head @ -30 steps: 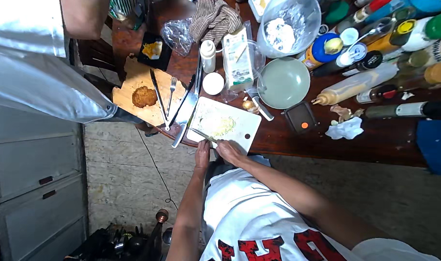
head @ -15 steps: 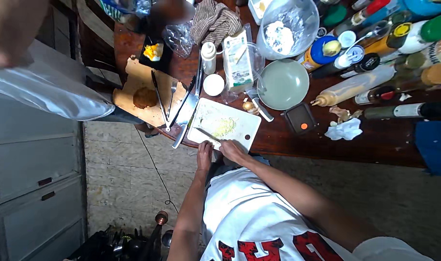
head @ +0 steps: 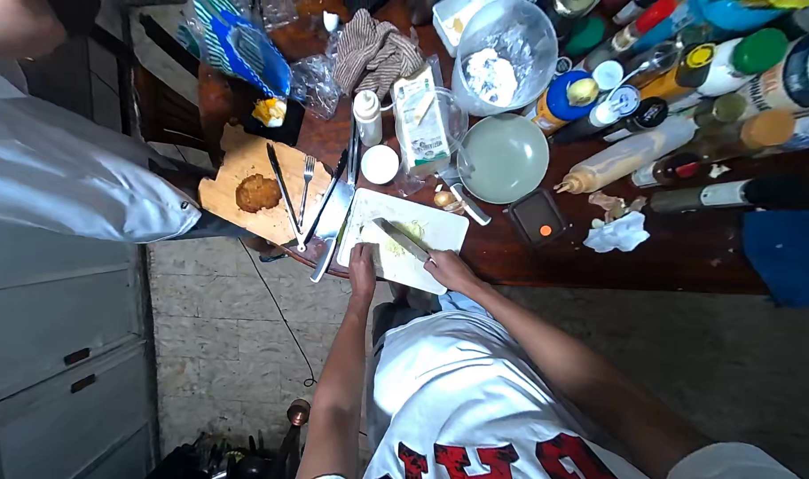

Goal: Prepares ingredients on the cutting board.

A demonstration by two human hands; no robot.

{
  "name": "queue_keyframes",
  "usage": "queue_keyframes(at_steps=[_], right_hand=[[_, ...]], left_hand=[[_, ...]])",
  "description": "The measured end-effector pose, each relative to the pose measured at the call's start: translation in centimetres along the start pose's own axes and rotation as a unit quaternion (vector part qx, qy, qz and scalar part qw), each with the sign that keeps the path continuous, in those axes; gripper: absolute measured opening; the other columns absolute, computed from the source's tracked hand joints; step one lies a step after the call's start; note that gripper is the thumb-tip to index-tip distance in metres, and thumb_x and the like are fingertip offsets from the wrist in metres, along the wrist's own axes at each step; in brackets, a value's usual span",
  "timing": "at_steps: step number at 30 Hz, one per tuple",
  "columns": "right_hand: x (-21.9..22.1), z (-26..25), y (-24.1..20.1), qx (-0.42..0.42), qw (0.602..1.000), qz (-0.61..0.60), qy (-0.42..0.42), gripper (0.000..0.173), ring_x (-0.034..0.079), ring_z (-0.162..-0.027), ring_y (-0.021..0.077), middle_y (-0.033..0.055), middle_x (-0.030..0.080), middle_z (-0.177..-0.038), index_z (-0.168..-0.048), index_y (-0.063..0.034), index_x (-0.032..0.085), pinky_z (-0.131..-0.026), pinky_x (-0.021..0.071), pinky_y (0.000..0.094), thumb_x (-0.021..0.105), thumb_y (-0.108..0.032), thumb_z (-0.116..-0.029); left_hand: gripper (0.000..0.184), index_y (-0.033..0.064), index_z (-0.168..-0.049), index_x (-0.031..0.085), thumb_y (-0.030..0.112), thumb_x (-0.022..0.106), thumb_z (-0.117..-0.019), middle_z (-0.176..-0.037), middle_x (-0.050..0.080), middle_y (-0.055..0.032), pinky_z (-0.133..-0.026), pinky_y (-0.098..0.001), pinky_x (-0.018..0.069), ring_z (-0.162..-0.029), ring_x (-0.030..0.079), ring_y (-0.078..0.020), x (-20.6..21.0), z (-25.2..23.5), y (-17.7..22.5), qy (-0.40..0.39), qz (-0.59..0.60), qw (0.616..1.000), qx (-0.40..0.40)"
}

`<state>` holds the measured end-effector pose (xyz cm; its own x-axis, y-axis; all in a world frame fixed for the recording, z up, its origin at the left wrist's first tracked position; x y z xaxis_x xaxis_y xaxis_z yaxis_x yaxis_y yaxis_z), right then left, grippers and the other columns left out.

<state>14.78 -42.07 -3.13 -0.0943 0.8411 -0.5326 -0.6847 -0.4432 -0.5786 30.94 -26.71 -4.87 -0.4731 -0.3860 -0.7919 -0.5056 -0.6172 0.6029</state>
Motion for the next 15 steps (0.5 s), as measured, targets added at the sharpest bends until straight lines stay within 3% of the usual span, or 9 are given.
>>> queue_keyframes(at_steps=[6, 10, 15], right_hand=[[-0.5, 1.0, 2.9, -0.005, 1.0, 0.01, -0.023, 0.036, 0.069, -0.095, 0.035, 0.0193, 0.07, -0.096, -0.114, -0.0025, 0.069, -0.088, 0.0542, 0.0572, 0.049, -0.031, -0.1061], [-0.8, 1.5, 3.2, -0.059, 0.989, 0.109, -0.079, 0.039, 0.07, -0.097, 0.0374, 0.0189, 0.071, -0.096, -0.115, -0.0061, 0.068, -0.088, 0.0544, 0.0597, 0.045, -0.037, -0.108], [-0.6, -0.1, 3.6, -0.109, 0.967, 0.185, -0.137, 0.036, 0.07, -0.099, 0.0374, 0.0176, 0.072, -0.098, -0.115, -0.0084, 0.07, -0.088, 0.0541, 0.0599, 0.046, -0.035, -0.1085]], left_hand=[[0.036, 0.0081, -0.132, 0.066, -0.002, 0.054, -0.0993, -0.142, 0.059, -0.0099, -0.103, -0.0452, 0.0521, -0.125, 0.059, -0.031, 1.4, -3.3, 1.8, -0.071, -0.051, 0.992, 0.088], [0.027, 0.0061, -0.119, 0.071, -0.003, 0.055, -0.0985, -0.131, 0.064, -0.0114, -0.102, -0.044, 0.0531, -0.12, 0.061, -0.03, 1.0, -2.2, 0.9, -0.06, -0.05, 0.993, 0.084], [0.024, 0.0058, -0.115, 0.073, 0.0, 0.057, -0.0985, -0.126, 0.066, -0.0119, -0.103, -0.0416, 0.0526, -0.119, 0.062, -0.0273, 0.2, 1.6, -0.5, -0.016, -0.024, 1.0, 0.007]])
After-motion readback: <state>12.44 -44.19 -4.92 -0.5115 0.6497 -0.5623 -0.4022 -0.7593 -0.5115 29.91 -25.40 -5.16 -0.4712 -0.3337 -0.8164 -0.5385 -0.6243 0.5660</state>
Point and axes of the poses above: each hand's wrist, its own z-axis away from the middle knuckle, its own x-axis out of the palm, y = z × x, the point moved 10 cm from there along -z, towards the middle knuckle
